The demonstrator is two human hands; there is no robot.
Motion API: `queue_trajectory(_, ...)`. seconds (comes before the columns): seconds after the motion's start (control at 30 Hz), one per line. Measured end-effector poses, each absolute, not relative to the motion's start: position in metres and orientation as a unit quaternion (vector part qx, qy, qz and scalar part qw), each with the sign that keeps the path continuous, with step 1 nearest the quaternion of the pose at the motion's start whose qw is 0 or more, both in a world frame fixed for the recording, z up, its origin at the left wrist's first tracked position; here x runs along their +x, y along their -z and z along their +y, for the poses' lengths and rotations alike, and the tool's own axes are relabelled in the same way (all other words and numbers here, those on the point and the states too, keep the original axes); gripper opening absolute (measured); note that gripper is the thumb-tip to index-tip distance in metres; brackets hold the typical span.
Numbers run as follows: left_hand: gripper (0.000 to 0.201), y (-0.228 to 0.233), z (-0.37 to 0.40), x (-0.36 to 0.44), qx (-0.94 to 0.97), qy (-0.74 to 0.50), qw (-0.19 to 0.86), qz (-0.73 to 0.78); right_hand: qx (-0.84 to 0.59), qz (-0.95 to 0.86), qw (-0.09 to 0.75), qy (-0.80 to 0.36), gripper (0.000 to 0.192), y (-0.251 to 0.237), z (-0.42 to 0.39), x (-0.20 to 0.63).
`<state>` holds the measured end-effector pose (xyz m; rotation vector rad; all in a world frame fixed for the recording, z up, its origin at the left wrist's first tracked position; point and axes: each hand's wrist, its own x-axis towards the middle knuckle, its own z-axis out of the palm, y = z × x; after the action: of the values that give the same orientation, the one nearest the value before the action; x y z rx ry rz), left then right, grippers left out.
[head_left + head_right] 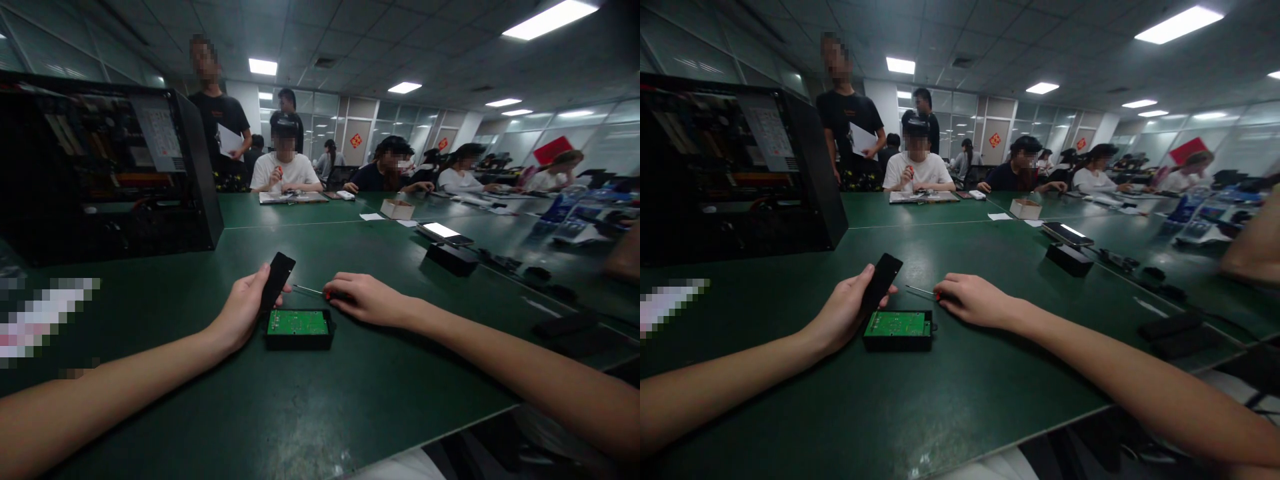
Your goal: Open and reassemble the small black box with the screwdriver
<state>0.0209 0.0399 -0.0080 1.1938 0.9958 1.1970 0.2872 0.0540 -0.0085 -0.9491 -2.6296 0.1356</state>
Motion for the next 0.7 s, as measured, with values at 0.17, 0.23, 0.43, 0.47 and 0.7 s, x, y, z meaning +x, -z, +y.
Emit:
queue_trajectory(0.17,0.057,0.008,0.039,0.021,0.514,-0.497,0.555,0.426,-0.281,-0.922,0.255,-0.072,0.042,-0.001,0.038,0.273)
queue_trajectory(0.23,0.055,0.010,0.040,0.020,0.525,-0.494,0.553,0.417,-0.238,-0.933,0.253,-0.093,0.062,-0.004,0.026,0.259)
queue_trajectory(0.43,0.033,0.011,0.041,0.018,0.570,-0.466,0.540,0.407,-0.229,-0.946,0.198,-0.118,0.057,-0.002,0.003,0.232)
queue_trajectory(0.47,0.031,0.011,0.041,0.018,0.573,-0.465,0.538,0.407,-0.224,-0.944,0.204,-0.134,0.056,-0.004,0.002,0.233)
queue_trajectory(0.7,0.027,0.011,0.040,0.019,0.614,-0.448,0.518,0.392,-0.309,-0.893,0.308,-0.115,0.050,-0.049,0.021,0.282)
